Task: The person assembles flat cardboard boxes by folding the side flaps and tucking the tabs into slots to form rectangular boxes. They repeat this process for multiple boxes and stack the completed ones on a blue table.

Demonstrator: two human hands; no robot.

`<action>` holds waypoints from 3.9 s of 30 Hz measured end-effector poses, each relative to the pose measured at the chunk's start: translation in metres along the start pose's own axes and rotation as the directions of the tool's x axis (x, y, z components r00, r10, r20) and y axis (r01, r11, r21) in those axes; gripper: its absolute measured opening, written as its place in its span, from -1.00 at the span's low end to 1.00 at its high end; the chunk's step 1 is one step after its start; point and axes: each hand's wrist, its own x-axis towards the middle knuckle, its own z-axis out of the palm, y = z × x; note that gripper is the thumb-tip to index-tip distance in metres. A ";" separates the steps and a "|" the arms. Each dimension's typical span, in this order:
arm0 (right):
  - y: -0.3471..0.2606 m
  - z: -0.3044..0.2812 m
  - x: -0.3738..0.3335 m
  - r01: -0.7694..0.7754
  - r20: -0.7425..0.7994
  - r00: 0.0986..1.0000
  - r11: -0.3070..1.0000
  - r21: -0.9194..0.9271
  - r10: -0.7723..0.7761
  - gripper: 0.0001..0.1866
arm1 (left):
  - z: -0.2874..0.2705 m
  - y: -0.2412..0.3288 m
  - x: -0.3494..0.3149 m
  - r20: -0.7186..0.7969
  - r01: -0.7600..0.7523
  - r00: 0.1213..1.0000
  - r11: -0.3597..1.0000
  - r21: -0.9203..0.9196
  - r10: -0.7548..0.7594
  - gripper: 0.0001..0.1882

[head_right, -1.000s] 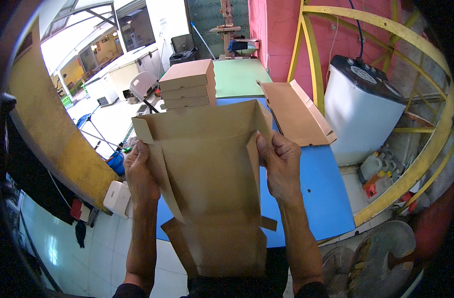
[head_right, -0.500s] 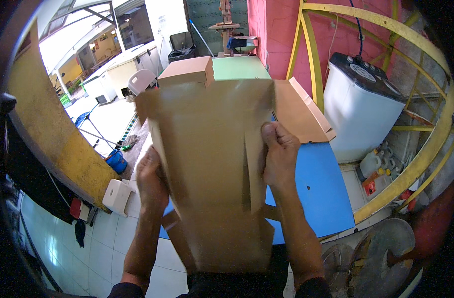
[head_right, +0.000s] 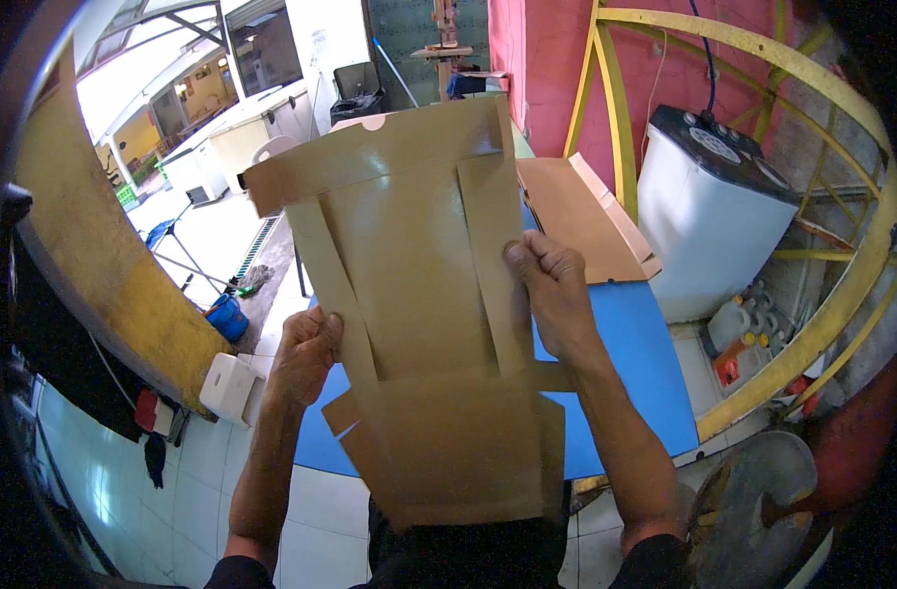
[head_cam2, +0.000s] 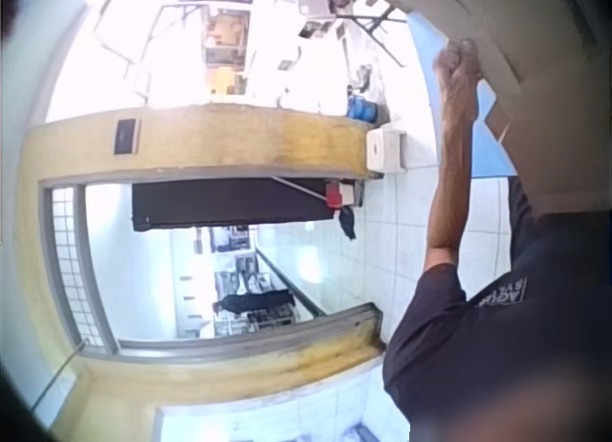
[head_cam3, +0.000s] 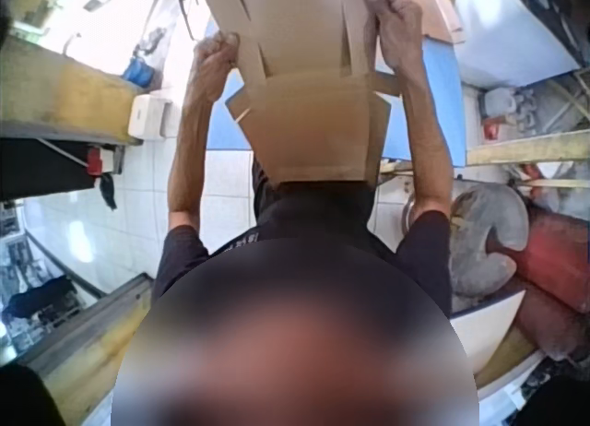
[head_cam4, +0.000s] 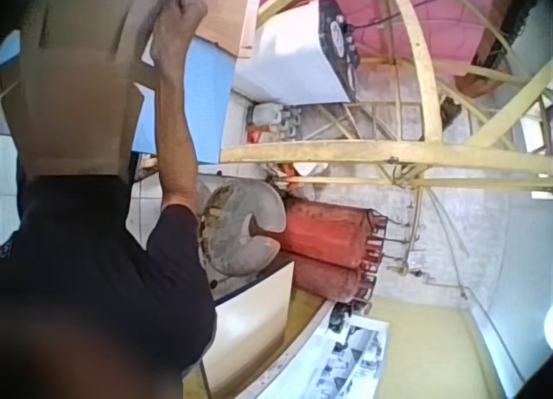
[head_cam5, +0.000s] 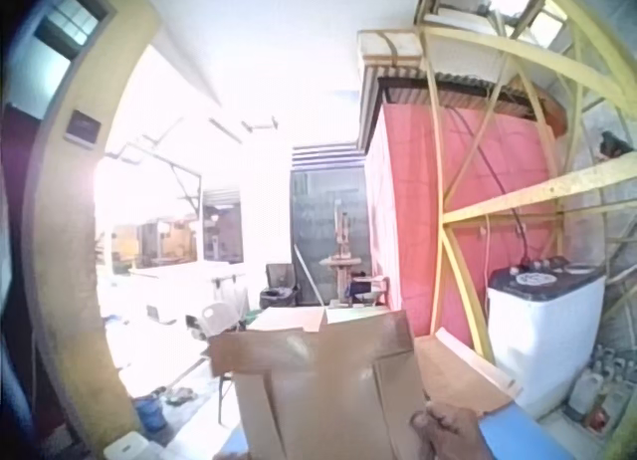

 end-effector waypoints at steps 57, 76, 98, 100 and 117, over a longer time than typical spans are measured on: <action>0.169 -0.036 -0.099 -0.508 -0.122 0.830 0.828 0.237 0.545 -0.65 | 0.022 -0.156 -0.058 -0.289 0.380 0.885 0.925 -0.004 -0.365 -0.50; 0.106 -0.008 -0.184 -0.675 -0.122 0.628 0.616 0.406 0.768 -0.70 | 0.042 -0.124 -0.120 -0.333 0.541 0.792 0.841 -0.003 -0.511 -0.54; 0.093 -0.033 -0.191 -0.747 0.092 0.661 0.664 -0.013 0.745 -0.63 | 0.036 -0.104 -0.129 -0.218 0.650 0.725 0.754 -0.099 -0.653 -0.56; 0.092 -0.036 -0.187 -0.754 0.106 0.657 0.651 0.086 0.746 -0.56 | 0.039 -0.105 -0.135 -0.187 0.613 0.750 0.772 -0.165 -0.635 -0.56; 0.100 -0.046 -0.188 -0.766 0.151 0.641 0.640 0.060 0.753 -0.46 | 0.043 -0.112 -0.152 -0.215 0.683 0.709 0.730 -0.025 -0.671 -0.57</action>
